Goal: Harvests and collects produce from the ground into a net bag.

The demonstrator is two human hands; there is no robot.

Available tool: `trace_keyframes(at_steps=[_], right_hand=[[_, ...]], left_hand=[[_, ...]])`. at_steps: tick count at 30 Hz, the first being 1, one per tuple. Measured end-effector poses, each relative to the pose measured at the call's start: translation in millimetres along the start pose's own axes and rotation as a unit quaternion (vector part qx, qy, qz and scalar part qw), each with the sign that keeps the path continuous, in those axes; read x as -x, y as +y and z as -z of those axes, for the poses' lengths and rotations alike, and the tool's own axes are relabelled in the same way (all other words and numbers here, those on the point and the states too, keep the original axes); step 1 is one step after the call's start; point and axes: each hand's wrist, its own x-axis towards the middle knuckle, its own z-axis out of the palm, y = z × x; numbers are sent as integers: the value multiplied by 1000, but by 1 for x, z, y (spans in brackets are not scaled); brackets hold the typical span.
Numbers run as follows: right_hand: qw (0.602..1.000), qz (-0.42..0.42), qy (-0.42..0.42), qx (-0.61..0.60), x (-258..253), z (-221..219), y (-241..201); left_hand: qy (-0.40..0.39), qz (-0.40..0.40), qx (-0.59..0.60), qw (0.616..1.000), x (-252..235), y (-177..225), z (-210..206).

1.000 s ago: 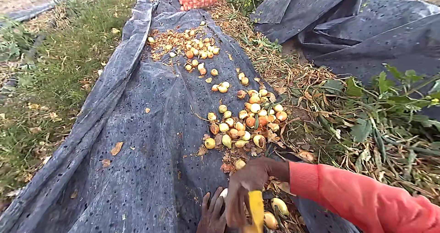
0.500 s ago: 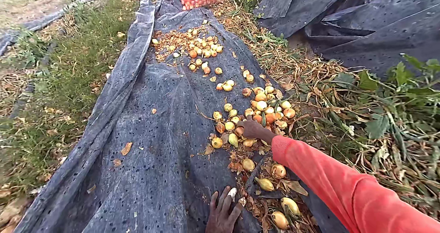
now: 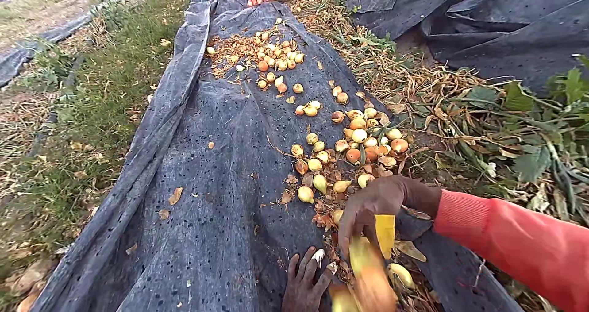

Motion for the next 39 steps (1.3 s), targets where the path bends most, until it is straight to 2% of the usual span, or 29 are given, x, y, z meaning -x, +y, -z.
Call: trace_keyframes(at_steps=[1,2,3,4,5,6,8,13,19,23,26,28,30,34,36,39], right_hand=[[1000,-1,-9,3,-7,7,3],[999,-6,29,28,-21,23,17],[990,-39,106,84,-39,41,32],[963,-98,179,178,-62,56,47],[928,-153,214,264,-84,67,66],[903,-196,216,315,-102,72,86],[883,-243,189,355,-124,71,112],[893,-207,148,370,-127,69,127],[905,-219,216,292,-122,61,145],[914,-221,209,267,-121,59,134],[918,-203,266,215,-116,58,129],[924,-196,288,157,-117,56,105],[937,-199,245,147,-127,52,85],[928,-204,141,277,-169,46,94],[924,-198,132,299,-173,49,95],[942,-126,175,257,-147,41,83]], left_hand=[[-3,0,-2,1000,1,1,-1],[-8,2,2,1000,1,2,-1],[-11,3,4,1000,-1,2,0],[-12,3,2,1000,-2,2,0],[-11,3,-2,1000,-3,3,1],[-8,1,-5,1000,-3,3,1],[0,-2,-14,1000,-3,2,1],[3,0,-21,1000,-2,0,-2],[-9,8,4,1000,-3,1,1],[-14,9,3,1000,-3,2,0],[-22,11,5,1000,-2,2,1],[-19,14,6,1000,0,1,0],[-19,17,3,1000,2,2,0],[-24,14,-3,1000,0,1,1],[-18,10,-8,1000,1,0,-1],[-8,4,-13,1000,0,0,-2]])
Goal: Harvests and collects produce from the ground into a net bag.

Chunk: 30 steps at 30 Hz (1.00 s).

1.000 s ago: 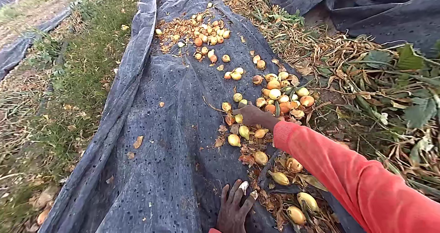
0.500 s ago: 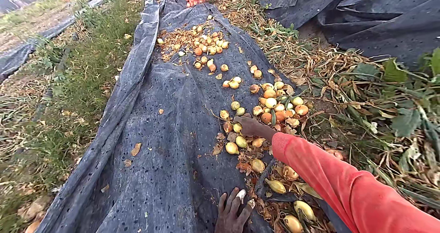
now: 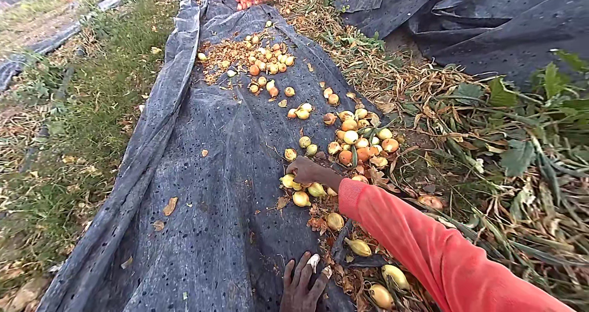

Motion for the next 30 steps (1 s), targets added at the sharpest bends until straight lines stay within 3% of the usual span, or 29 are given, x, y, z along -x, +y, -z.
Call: trace_keyframes(at_steps=[1,3,5,6,7,9,11,13,18,21,22,24,26,28,30], right_hand=[[999,4,-6,-39,25,6,-17],[986,-38,-101,-127,91,25,-80],[945,150,-212,-200,111,23,-65],[936,185,-201,-220,105,19,-53],[955,159,-160,-194,95,20,-39],[998,27,-47,-26,66,16,-13],[997,-51,-30,58,46,-1,4],[996,-63,-31,62,42,-20,5],[993,-58,48,-89,52,-27,13],[938,-103,168,-285,65,-14,1],[929,-107,166,-312,69,-7,-5],[963,-81,107,-235,71,1,-11],[995,-67,19,-65,65,-4,-20],[991,-112,-46,54,57,-23,-34],[979,-163,-57,110,49,-35,-46]], left_hand=[[1,-1,0,1000,0,0,0],[-2,5,1,1000,-2,-1,2],[2,15,21,1000,-1,-2,2],[0,10,21,1000,-2,0,5],[-3,3,0,1000,-2,0,4],[13,-7,-15,1000,-3,-1,0],[14,-13,-19,1000,-4,-2,1],[21,-15,-21,999,-2,-3,0],[26,-15,-15,999,-5,0,-3],[33,-21,-15,999,-6,-2,-4],[32,-21,-16,999,-4,-3,-3],[30,-20,-18,999,-2,-2,-3],[35,-19,-23,999,-2,-2,-5],[34,-18,-28,999,0,-3,-4],[35,-17,-28,999,0,-3,-4]])
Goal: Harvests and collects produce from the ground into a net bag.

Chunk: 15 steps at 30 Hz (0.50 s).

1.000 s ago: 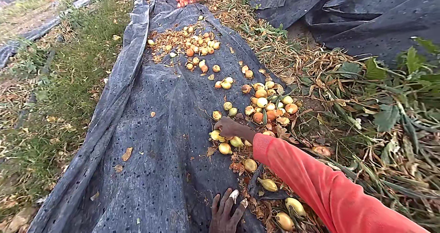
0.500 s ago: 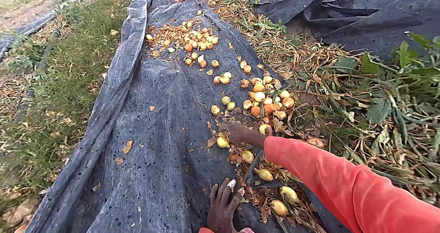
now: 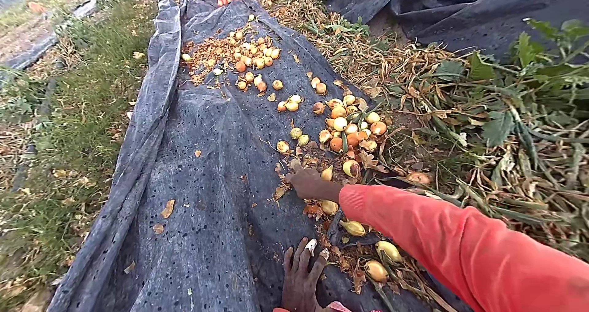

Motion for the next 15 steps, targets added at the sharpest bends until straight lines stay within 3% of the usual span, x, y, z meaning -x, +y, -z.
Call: trace_keyframes(at_steps=[4,9,12,15], right_hand=[[1000,-22,-4,12,-10,-12,9],[989,141,0,38,5,38,47],[982,87,-41,164,28,66,54],[981,46,-36,184,24,36,72]], left_hand=[[-14,-1,2,1000,1,1,2],[-6,3,15,1000,0,1,0],[7,2,4,1000,1,2,0],[16,-3,3,1000,-1,2,-1]])
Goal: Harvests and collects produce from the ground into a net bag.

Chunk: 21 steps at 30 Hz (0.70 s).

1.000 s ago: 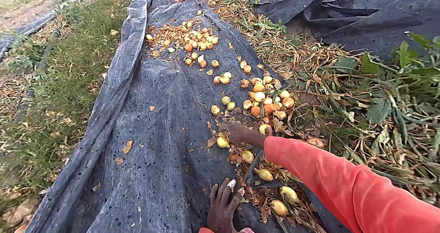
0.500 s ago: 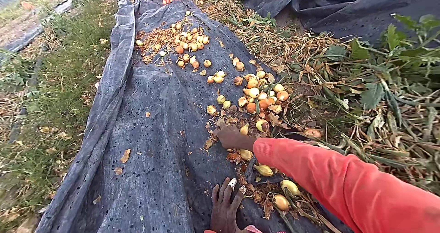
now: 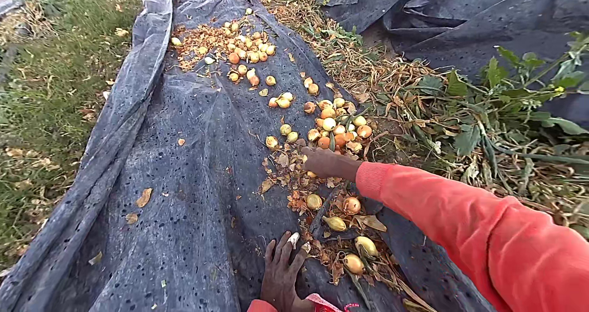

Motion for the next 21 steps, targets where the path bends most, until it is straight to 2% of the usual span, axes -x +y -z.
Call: trace_keyframes(at_steps=[3,7,10,12,13,15,16,17,19,20,21], right_hand=[[999,-20,21,-24,-13,-23,-2],[998,-60,1,-25,-26,-24,5],[996,-41,28,-78,-25,-19,13],[982,34,55,-179,5,-3,5],[966,107,48,-231,30,9,-4],[900,289,-51,-321,78,26,-21],[869,330,-94,-357,90,25,-26],[862,314,-120,-379,93,23,-28],[942,190,-70,-266,79,9,-37],[967,157,-38,-198,66,-10,-41],[975,149,-25,-162,53,-28,-45]], left_hand=[[1,-4,3,1000,1,-1,-1],[-3,-5,2,1000,1,-1,0],[3,-5,4,1000,0,0,-2],[4,-8,6,1000,1,-2,-2],[4,-7,8,1000,0,-3,-2],[11,-3,11,1000,-2,-3,-1],[9,-1,17,1000,-2,-3,0],[-3,2,23,1000,-1,-2,1],[-16,5,26,1000,-2,0,2],[-17,5,26,1000,-3,0,2],[-19,3,22,1000,-3,-1,2]])
